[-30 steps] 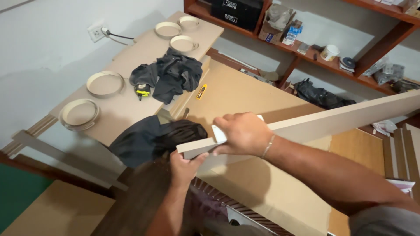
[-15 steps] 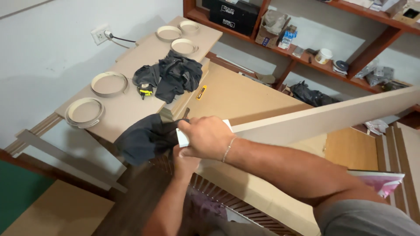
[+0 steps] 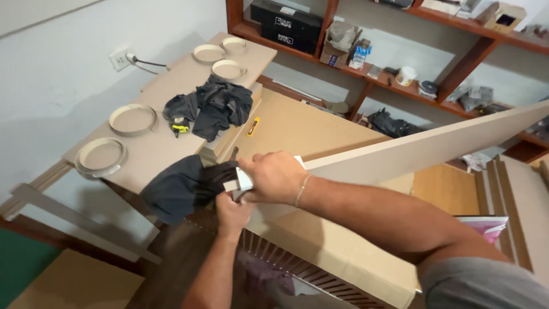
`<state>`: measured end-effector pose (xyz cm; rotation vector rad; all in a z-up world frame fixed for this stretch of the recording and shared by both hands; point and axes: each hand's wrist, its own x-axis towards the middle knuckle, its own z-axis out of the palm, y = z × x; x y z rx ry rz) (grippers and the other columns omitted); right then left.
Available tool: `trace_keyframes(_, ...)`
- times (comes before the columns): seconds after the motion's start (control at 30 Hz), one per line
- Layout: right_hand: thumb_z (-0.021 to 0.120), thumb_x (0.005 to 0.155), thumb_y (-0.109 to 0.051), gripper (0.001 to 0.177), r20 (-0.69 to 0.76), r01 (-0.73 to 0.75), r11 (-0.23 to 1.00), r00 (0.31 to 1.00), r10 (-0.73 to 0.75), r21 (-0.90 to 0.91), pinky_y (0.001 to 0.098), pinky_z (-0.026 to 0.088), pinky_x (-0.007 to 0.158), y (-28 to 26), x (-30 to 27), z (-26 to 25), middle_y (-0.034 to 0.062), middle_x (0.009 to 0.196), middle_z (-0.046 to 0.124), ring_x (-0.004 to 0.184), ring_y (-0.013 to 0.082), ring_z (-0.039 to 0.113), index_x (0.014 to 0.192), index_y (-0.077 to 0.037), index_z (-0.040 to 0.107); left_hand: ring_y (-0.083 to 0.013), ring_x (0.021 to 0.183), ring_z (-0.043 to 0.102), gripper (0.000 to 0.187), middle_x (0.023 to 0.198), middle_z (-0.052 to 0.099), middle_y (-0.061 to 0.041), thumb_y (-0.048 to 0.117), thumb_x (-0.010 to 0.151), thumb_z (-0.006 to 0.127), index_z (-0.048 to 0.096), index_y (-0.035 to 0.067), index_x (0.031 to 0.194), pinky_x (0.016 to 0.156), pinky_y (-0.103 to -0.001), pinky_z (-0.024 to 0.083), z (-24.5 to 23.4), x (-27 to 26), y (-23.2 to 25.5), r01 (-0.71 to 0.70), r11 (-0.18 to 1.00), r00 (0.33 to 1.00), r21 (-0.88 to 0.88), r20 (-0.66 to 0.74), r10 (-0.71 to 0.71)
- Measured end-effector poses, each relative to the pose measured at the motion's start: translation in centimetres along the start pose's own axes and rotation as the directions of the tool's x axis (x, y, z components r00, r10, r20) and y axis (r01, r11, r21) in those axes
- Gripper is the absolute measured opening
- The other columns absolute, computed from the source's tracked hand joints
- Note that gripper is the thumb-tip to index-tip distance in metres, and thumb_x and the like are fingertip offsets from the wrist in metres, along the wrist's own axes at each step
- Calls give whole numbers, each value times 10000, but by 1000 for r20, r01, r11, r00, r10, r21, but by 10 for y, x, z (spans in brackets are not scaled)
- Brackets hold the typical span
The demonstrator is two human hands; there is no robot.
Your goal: Applying edge banding to a wooden panel using an iron and then moving the panel to a stack
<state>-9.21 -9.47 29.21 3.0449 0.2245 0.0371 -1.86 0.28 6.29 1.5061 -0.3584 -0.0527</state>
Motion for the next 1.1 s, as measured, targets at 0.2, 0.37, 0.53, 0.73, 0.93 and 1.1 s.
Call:
trace_keyframes(0.2, 782, 746, -602, 688, -85, 75, 994, 994, -68, 82, 500, 607, 737, -1, 0, 12, 119, 918, 702, 851, 378, 744, 1211, -157, 539, -117, 645, 507, 39, 523, 619, -72, 32, 674, 716, 737, 2, 661, 593, -369, 500, -2, 3, -19, 39, 999, 999, 21, 10, -39)
trace_keyframes(0.37, 787, 741, -602, 729, -59, -19, 995, 998, 25, 100, 531, 606, 745, 77, -35, 24, 121, 943, 711, 873, 394, 745, 1262, -171, 515, -157, 662, 556, 307, 671, 689, -131, 119, 632, 935, 743, -41, 810, 604, -433, 501, -6, -2, 21, 54, 997, 998, 52, -14, -53)
trace_keyframes(0.53, 798, 718, -604, 757, -38, -106, 993, 993, 108, 53, 542, 607, 772, 156, -77, 27, 115, 957, 719, 892, 403, 747, 1283, -185, 517, -144, 721, 587, 365, 730, 706, -111, 153, 624, 964, 741, 5, 873, 639, -344, 506, -7, 5, 11, 7, 997, 999, 81, -38, -4)
trace_keyframes(0.73, 684, 720, -780, 773, -42, -207, 978, 977, 207, 20, 531, 603, 797, 229, -124, 35, 78, 973, 726, 900, 384, 744, 1231, -219, 537, -332, 845, 743, 514, 856, 745, -202, 264, 655, 1000, 743, -37, 981, 748, -428, 563, -19, 10, 8, -11, 959, 1000, 282, -23, 18)
trace_keyframes(0.93, 636, 718, -865, 771, -44, -115, 991, 992, 118, 63, 453, 614, 787, 198, -102, 35, 28, 953, 715, 903, 317, 748, 1179, -253, 560, -307, 942, 723, 585, 887, 728, -207, 352, 665, 990, 735, -42, 1015, 810, -398, 531, -22, 5, 3, 122, 947, 992, 297, -10, -124)
trace_keyframes(1.1, 683, 728, -730, 784, -89, 18, 971, 996, 4, 239, 484, 546, 703, 89, -40, 27, 61, 963, 714, 888, 328, 719, 1412, -376, 533, -210, 916, 678, 483, 1047, 767, -105, 220, 719, 857, 771, -14, 1132, 746, -410, 555, -18, -5, 60, 287, 941, 958, 179, -59, -281)
